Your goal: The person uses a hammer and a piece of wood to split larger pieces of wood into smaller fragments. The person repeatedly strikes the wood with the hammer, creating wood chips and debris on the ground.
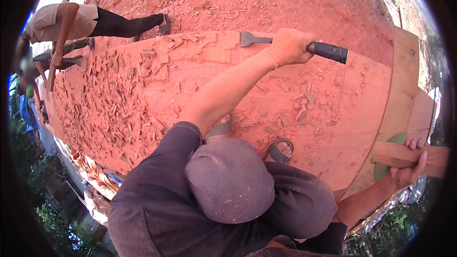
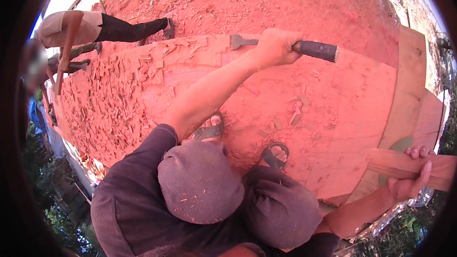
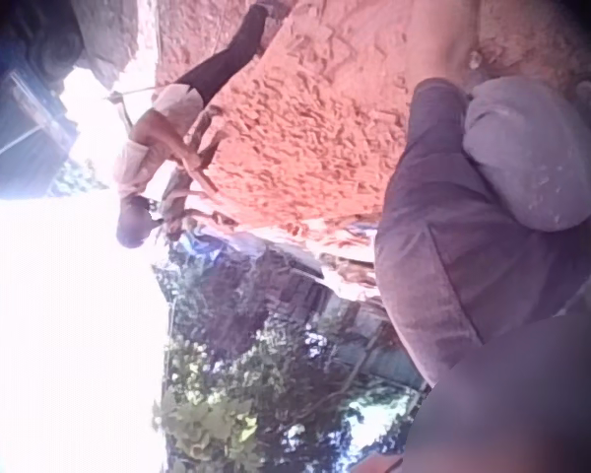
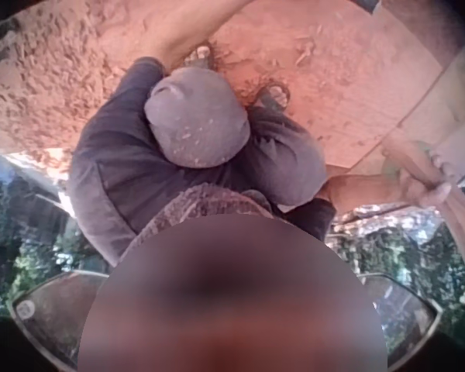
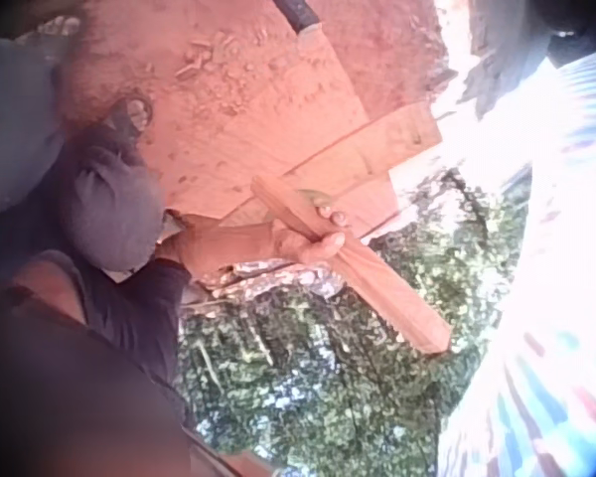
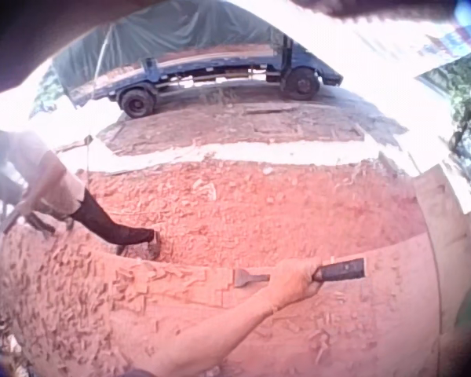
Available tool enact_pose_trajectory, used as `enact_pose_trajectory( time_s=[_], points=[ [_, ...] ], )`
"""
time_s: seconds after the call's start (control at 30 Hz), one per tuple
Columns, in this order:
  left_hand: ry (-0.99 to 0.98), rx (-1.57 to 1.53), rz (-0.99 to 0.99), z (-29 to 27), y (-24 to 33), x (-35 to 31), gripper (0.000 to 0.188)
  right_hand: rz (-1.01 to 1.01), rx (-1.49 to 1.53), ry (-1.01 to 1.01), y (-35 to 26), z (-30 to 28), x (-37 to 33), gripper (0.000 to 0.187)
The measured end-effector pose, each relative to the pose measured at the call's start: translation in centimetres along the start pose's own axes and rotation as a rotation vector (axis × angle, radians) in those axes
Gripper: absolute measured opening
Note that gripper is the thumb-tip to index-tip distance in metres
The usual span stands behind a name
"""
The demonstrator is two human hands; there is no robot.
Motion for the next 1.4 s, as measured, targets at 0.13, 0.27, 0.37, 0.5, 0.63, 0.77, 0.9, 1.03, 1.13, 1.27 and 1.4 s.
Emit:
enact_pose_trajectory(
  time_s=[0.13, 0.27, 0.37, 0.5, 0.63, 0.77, 0.9, 1.03, 1.13, 1.27, 1.4],
  points=[
    [0.091, -0.004, -0.045, 0.7, -0.6, 0.1, 0.014, 0.24, -0.202, 0.038, 9.4, 9.0, -2.0, 0.028],
    [0.041, 0.018, -0.069, 0.8, -0.9, 0.1, 0.019, 0.419, -0.945, -0.304, 15.8, 11.1, -4.3, 0.032],
    [0.006, 0.028, -0.093, 0.3, -1.1, -0.1, 0.02, 0.536, -0.736, -0.203, 15.7, 6.3, -3.9, 0.036],
    [-0.086, -0.057, -0.098, 0.0, -0.7, -1.1, 0.018, 0.247, -0.386, -0.052, 11.8, 2.4, 0.3, 0.026],
    [0.048, -0.049, -0.057, -1.0, -0.8, -0.8, 0.013, 0.057, -0.141, 0.1, 6.1, 5.5, 5.2, 0.028],
    [0.098, -0.086, -0.086, -1.4, -1.8, -0.1, 0.015, 0.012, 0.118, 0.118, 5.8, 13.3, 4.6, 0.027],
    [0.057, -0.033, -0.12, -1.1, -2.2, -0.6, 0.013, 0.287, -0.684, -0.115, 15.1, 15.4, -2.9, 0.019],
    [-0.042, -0.055, -0.088, -0.4, -1.4, -1.8, 0.012, 0.548, -0.764, -0.202, 17.9, 7.4, -5.4, 0.023],
    [0.037, -0.08, 0.01, -1.0, -0.6, -1.7, 0.013, 0.43, -0.649, -0.034, 14.9, 3.4, -3.5, 0.022],
    [0.096, -0.115, 0.025, -1.5, -0.8, -0.2, 0.014, 0.266, -0.452, 0.143, 8.8, 5.9, 0.4, 0.02],
    [0.081, -0.09, -0.051, -1.5, -1.9, 0.8, 0.015, 0.25, -0.325, 0.337, 8.7, 10.9, 0.8, 0.018]
  ],
)
Point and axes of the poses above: each hand's wrist, its own x-axis towards the middle knuckle, its own z-axis out of the palm, y = z × x, the point moved 5 cm from there along x, towards the middle knuckle, and after that the axes turned 3 degrees about y, right-handed, at the moved point
